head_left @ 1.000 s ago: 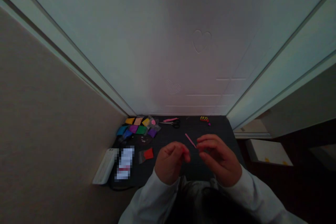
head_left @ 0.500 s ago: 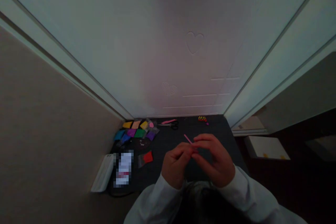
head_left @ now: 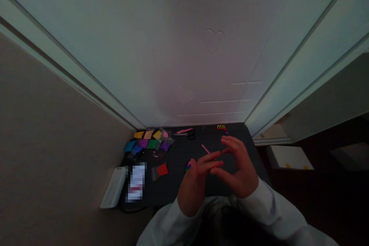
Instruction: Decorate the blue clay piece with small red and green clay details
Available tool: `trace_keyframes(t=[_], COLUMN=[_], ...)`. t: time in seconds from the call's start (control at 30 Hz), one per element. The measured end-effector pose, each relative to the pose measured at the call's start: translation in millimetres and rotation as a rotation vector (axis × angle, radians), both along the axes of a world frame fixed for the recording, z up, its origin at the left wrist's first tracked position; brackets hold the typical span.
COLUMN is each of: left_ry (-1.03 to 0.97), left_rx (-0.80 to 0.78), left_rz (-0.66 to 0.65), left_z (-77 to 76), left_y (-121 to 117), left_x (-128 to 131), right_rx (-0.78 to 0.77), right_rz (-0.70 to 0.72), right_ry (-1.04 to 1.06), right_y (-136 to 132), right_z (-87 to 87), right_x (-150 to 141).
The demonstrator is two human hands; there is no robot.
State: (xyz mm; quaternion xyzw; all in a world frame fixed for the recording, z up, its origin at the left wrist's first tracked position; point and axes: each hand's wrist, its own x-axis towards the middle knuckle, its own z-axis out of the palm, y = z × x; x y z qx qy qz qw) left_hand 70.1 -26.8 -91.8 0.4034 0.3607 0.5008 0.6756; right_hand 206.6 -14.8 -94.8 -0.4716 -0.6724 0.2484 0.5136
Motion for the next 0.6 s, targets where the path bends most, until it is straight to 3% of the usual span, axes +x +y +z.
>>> trace_keyframes(t=[0.43, 0.6], left_ry=[0.103, 0.171], left_rx=[0.092, 0.116], left_rz=[0.068, 0.007], left_z=[-2.4, -3.4], left_y=[-4.4, -4.9], left_x=[-6.2, -10.1], right_rx=[-0.049, -0.062], right_rz=[0.023, 0.085], right_ry=[0.055, 0.028], right_y=[4.5, 4.5], right_z=[-4.9, -3.3], right_x=[3.6, 0.2])
